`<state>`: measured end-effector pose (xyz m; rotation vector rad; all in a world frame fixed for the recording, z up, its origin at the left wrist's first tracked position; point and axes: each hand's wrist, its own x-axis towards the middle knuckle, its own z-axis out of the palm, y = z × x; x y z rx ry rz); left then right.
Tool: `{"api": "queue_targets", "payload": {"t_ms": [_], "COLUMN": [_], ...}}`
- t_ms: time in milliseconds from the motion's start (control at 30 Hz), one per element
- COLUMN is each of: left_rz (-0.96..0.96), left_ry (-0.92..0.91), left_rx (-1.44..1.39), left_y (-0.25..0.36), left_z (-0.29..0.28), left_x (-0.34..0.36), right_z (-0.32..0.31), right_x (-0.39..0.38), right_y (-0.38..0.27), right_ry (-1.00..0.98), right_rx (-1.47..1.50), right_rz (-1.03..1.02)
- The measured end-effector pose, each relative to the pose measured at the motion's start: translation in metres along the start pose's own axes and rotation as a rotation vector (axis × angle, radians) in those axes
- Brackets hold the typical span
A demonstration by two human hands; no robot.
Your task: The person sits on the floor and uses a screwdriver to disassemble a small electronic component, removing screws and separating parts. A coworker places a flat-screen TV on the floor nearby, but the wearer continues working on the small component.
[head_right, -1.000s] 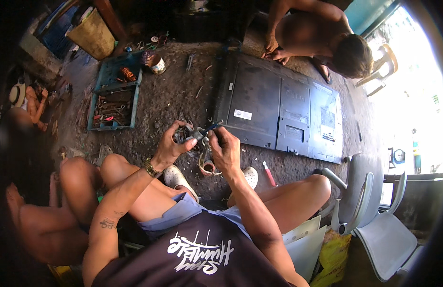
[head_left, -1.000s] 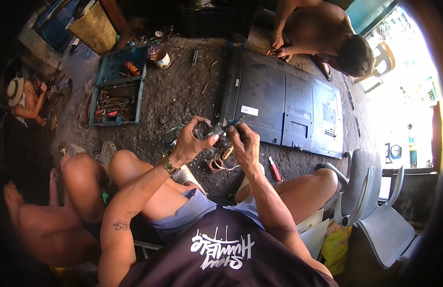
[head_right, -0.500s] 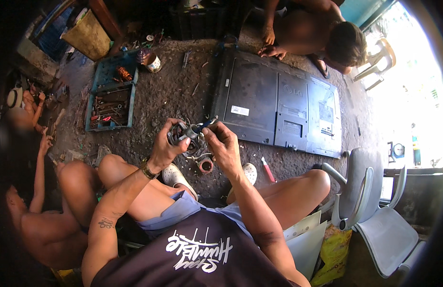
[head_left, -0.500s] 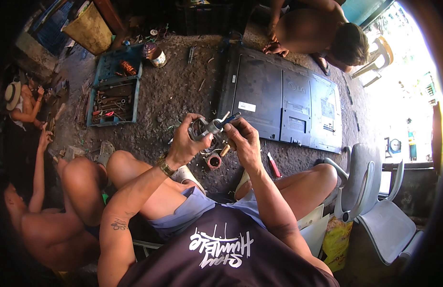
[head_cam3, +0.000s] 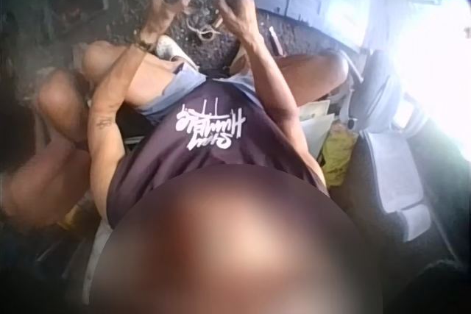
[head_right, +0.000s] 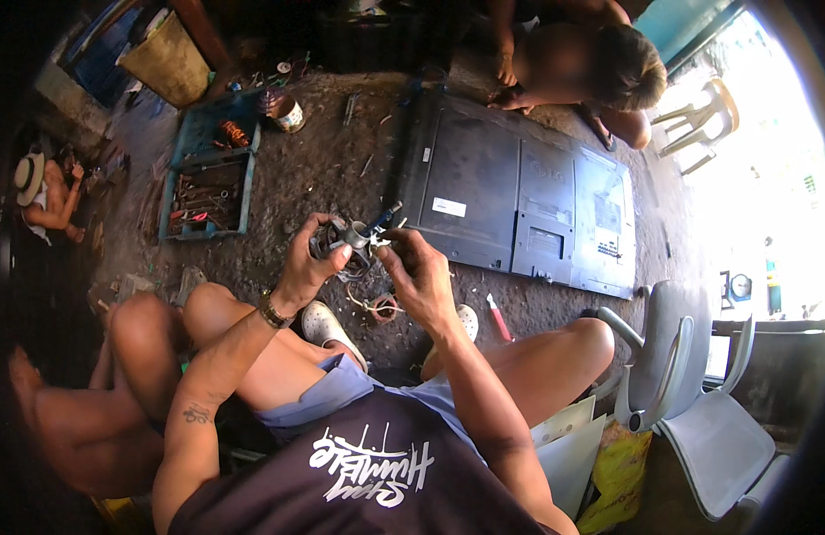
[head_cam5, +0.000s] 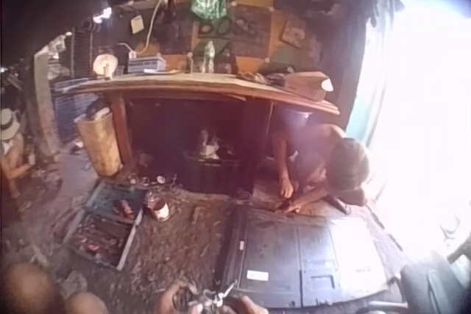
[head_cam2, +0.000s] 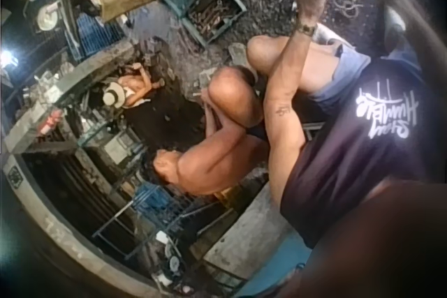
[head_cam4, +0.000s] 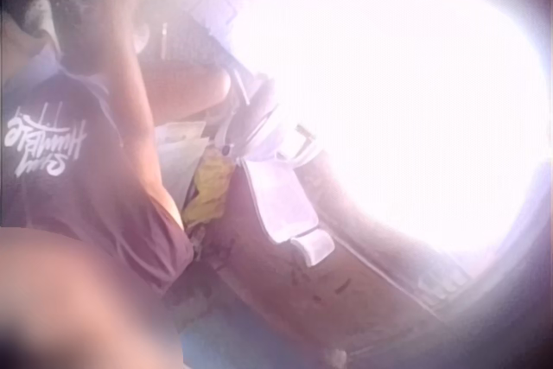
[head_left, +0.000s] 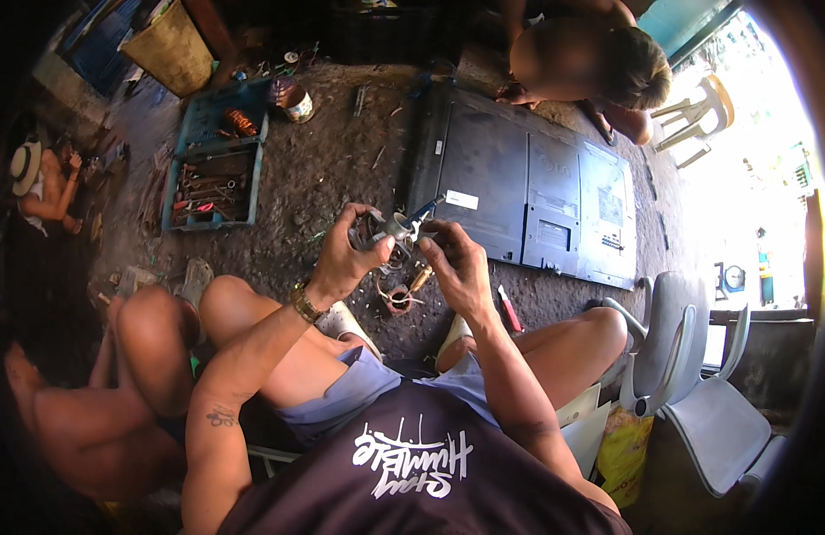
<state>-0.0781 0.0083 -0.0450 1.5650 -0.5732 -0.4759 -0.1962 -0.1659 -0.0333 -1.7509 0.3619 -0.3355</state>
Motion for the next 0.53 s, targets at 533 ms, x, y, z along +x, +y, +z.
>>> {"api": "queue_targets", "payload": {"t_ms": [533], "left_rz": [-0.025], "left_ry": [-0.012], "left_rx": [-0.055], "left_y": [-0.004], "left_z": [0.001], "left_x": [-0.003], "right_z": [0.003], "right_x": [0.018], "right_y": [-0.012], "right_ry": [0.05], "right_rx": [-0.191], "right_rz": [-0.11]}}
